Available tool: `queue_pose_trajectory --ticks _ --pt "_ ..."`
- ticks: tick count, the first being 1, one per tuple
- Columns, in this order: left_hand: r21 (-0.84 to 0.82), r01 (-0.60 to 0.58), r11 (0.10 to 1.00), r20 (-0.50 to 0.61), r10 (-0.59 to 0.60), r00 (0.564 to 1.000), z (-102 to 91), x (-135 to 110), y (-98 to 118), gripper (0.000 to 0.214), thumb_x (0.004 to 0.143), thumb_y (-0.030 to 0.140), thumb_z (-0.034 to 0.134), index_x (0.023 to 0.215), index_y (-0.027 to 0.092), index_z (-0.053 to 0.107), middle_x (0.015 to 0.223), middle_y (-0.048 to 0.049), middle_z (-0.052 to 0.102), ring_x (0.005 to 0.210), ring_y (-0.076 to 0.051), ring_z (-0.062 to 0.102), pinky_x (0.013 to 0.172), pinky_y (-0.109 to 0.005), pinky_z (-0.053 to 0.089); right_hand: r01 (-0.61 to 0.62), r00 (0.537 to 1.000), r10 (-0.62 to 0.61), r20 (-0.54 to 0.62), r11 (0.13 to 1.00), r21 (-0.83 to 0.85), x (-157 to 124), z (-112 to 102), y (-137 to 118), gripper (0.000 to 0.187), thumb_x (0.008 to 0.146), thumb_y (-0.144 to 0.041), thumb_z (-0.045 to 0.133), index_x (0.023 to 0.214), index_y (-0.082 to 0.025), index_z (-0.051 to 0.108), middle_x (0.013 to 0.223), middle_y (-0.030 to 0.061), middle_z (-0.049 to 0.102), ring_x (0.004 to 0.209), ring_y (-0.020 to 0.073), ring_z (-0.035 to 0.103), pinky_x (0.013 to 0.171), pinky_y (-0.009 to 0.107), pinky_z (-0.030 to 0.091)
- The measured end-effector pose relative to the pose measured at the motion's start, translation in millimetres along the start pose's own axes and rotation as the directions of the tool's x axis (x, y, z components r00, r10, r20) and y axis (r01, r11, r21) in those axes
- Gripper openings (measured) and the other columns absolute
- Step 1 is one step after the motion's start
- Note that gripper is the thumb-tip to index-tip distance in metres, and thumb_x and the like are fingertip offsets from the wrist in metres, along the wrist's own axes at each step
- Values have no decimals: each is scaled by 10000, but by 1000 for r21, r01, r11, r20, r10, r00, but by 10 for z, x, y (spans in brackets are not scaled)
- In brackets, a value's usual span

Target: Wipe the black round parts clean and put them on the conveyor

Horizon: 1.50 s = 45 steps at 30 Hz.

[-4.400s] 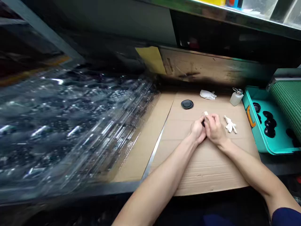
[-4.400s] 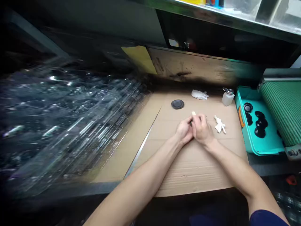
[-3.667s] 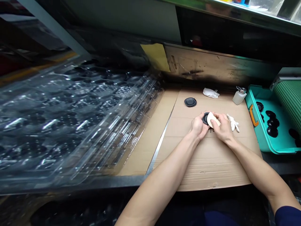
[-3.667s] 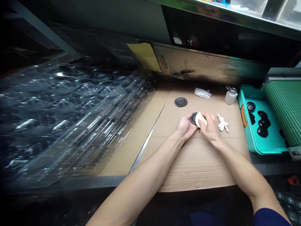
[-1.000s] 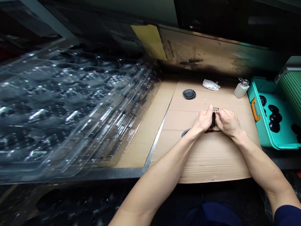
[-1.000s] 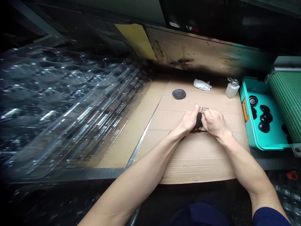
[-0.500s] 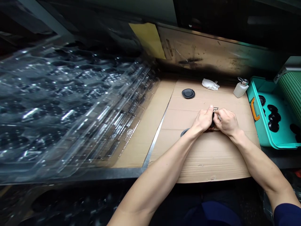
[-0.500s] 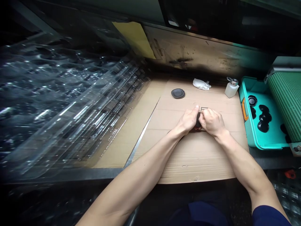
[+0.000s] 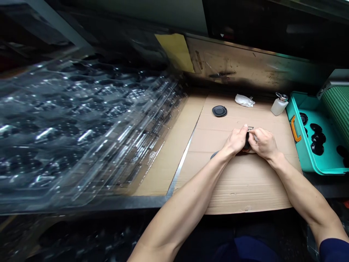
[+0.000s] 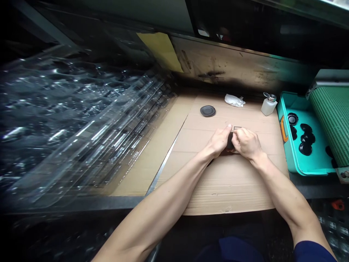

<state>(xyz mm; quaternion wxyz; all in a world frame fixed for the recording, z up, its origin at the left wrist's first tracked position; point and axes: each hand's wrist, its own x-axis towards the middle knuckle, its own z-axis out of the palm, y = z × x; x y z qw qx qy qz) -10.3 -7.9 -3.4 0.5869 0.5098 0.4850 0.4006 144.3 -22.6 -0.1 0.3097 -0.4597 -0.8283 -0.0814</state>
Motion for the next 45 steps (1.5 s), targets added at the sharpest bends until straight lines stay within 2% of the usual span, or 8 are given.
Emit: queue_pose_trajectory --ticks 10,14,16,19,22,25,37,45 --pt "2 14 1000 -1 -14 1000 46 -23 8 744 947 775 445 537 173 597 436 -64 568 351 -164 543 365 -263 379 -109 990 113 82 993 -52 14 -8 -46 208 984 -247 498 916 -202 689 895 71 754 820 202 693 764 287 496" --pt "-188 151 971 -12 -156 988 65 -25 124 659 1036 632 392 661 149 638 460 -67 595 344 -172 557 331 -250 402 -207 977 207 55 978 -8 19 -40 -53 199 962 -268 524 937 -209 713 935 64 776 832 195 710 761 280 507" --pt "-370 288 883 55 -288 956 25 -8 210 624 1082 534 292 806 120 667 506 -77 627 360 -162 568 321 -226 402 -259 965 261 -18 964 58 19 -70 -23 220 965 -297 521 960 -207 722 945 69 778 848 194 715 775 282 520" --pt "-547 479 687 227 -429 874 -89 25 324 605 1099 442 204 1010 50 657 612 -122 684 387 -134 579 342 -184 446 -321 934 337 -121 937 136 26 -103 62 234 954 -333 530 933 -202 722 922 81 775 843 207 715 787 306 535" --pt "-631 546 551 319 -457 830 -183 38 384 598 1100 411 180 1132 4 617 676 -145 701 407 -119 588 380 -161 494 -349 914 378 -147 918 191 40 -105 143 224 940 -349 547 894 -205 713 890 78 770 816 213 713 783 321 542" --pt "-660 562 498 341 -468 815 -210 29 402 613 1100 411 156 1202 -15 586 698 -152 703 423 -124 604 388 -158 508 -371 908 400 -126 906 204 48 -91 173 222 933 -361 555 881 -210 709 873 72 768 796 212 708 787 324 549" --pt "-673 561 482 339 -472 814 -200 41 356 612 1097 443 207 1211 0 612 745 -165 724 458 -137 615 399 -187 516 -427 903 430 -1 897 118 40 -79 167 253 961 -353 514 964 -207 721 1005 94 780 921 232 711 873 335 542" --pt "-751 370 547 276 -249 928 -304 10 352 623 1045 644 332 1082 129 681 933 -159 746 728 -194 700 588 -278 569 -497 848 514 128 856 -140 7 -93 370 285 960 -325 509 1065 -218 750 1113 96 760 984 266 684 872 353 487"
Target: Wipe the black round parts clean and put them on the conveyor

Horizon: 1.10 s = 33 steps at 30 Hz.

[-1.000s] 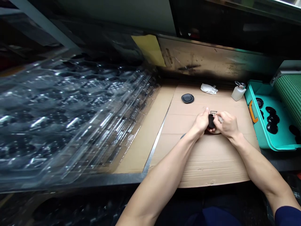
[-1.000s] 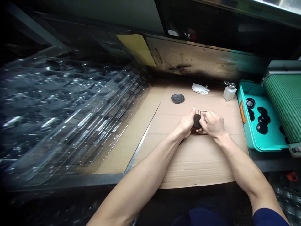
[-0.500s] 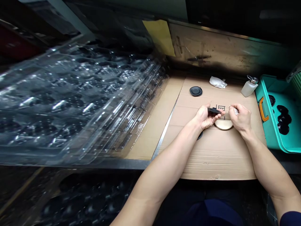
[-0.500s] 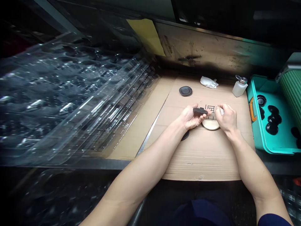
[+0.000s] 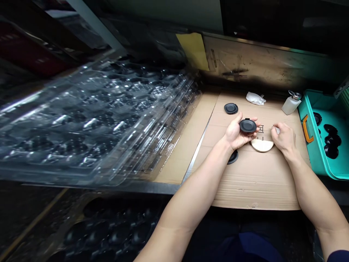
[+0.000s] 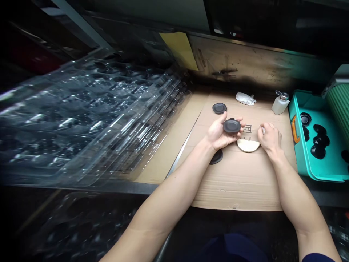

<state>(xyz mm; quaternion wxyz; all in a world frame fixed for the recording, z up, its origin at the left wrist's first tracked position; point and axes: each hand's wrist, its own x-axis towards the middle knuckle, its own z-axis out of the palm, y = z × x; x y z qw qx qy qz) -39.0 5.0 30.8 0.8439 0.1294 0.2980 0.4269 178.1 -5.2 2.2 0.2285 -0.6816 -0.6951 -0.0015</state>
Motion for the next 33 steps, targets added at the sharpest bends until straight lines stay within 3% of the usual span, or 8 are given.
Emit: queue_pose_trajectory --ticks 5,8,10,12,15,20,28,33 --pt "54 -79 995 22 78 997 -23 -58 45 520 1050 595 357 1109 178 662 838 -87 682 701 -177 658 584 -268 528 -29 997 32 71 999 -43 15 6 36 287 959 -327 513 1090 -238 753 1146 84 749 1014 265 672 856 356 483" --pt "192 -235 953 6 238 971 -19 -58 -17 471 1045 520 394 1168 151 660 826 -61 645 660 -150 612 600 -273 519 -20 996 25 90 998 -52 4 11 16 270 958 -326 525 1063 -238 757 1121 81 748 1042 264 665 843 352 485" --pt "389 -408 826 1 443 897 14 -80 -102 411 987 458 570 1242 147 652 908 -63 666 744 -146 636 673 -264 532 -17 995 21 94 999 -50 -2 14 8 264 958 -320 526 1050 -238 759 1113 80 747 1046 262 663 840 350 487" --pt "594 -530 604 39 637 770 82 -143 -207 572 850 380 787 1358 188 608 1059 -77 698 947 -177 676 816 -263 549 -18 995 22 94 999 -47 -4 16 9 263 957 -320 528 1046 -238 761 1104 82 749 1030 259 665 837 351 489" --pt "731 -559 391 94 754 651 231 -293 -353 840 743 358 897 1485 252 518 1244 -117 698 1184 -249 652 955 -307 554 -14 996 18 90 999 -45 -1 22 21 259 954 -322 532 1038 -238 762 1094 84 750 1025 262 667 835 353 491" --pt "735 -551 396 89 749 657 360 -442 -470 814 837 438 823 1537 238 461 1351 -177 663 1248 -303 639 965 -373 578 -15 995 18 101 999 -29 4 26 28 250 947 -319 535 1031 -243 758 1104 84 747 1014 255 664 824 345 494" --pt "760 -517 394 120 697 707 75 -600 -505 812 835 476 823 1527 279 446 1472 -174 564 1349 -324 576 914 -369 608 -4 994 8 110 999 -37 29 13 41 281 949 -324 530 1076 -228 762 1131 105 741 1035 273 658 850 360 490" --pt "809 -518 276 152 754 639 -24 -796 -517 760 763 466 885 1401 249 533 1501 -179 520 1443 -361 476 1007 -430 572 -8 994 11 105 999 -32 57 24 61 296 940 -333 531 1095 -225 759 1140 119 734 1037 290 650 864 378 482"
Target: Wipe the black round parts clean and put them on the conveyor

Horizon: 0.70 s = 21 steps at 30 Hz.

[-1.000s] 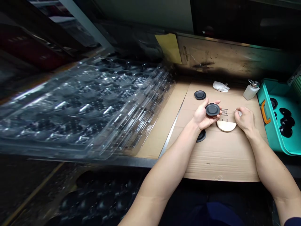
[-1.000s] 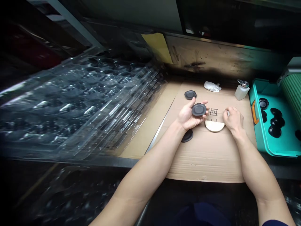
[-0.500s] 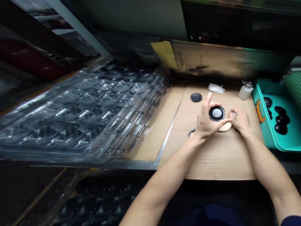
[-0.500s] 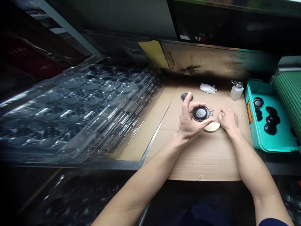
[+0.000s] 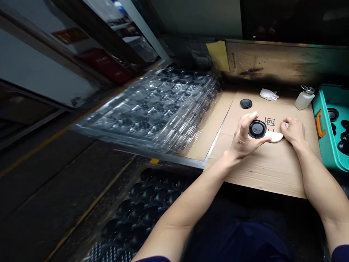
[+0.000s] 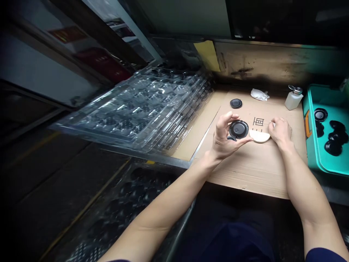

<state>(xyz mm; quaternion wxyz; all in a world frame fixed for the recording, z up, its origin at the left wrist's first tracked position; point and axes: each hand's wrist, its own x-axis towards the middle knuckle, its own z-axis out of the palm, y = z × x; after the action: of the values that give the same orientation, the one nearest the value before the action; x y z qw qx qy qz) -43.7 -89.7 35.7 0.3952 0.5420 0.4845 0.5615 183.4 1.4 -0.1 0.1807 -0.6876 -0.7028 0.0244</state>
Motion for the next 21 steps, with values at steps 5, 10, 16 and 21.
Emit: queue_pose_trajectory --ticks 5,10,16,21 --pt "12 -10 1000 -20 10 1000 -61 -15 -22 642 710 418 930 1234 241 605 1297 -126 664 1314 -281 604 950 -333 574 -9 1000 9 -9 1000 14 -2 10 7 303 931 -327 527 1083 -217 765 1127 121 738 1030 291 656 839 373 481" --pt "94 59 994 -206 -38 978 -326 441 -372 342 975 534 618 898 201 619 838 -42 698 737 -149 670 636 -247 523 -11 1000 11 0 999 41 -4 43 17 292 944 -329 522 1081 -228 759 1149 110 737 1050 285 658 849 373 484" --pt "299 237 924 -218 -176 960 -599 1319 -720 233 998 193 532 1185 144 662 1059 -89 720 689 -108 597 565 -202 453 -13 1000 13 11 998 54 -23 92 18 270 943 -304 527 1055 -233 762 1131 109 738 1042 279 662 836 362 491" --pt "361 231 904 -122 -200 972 -441 1904 -757 265 980 174 558 1204 123 691 903 -69 719 549 -84 524 563 -230 441 -3 1000 4 -15 999 48 -41 126 12 263 953 -304 526 1050 -237 761 1105 109 742 1010 282 668 795 361 492"
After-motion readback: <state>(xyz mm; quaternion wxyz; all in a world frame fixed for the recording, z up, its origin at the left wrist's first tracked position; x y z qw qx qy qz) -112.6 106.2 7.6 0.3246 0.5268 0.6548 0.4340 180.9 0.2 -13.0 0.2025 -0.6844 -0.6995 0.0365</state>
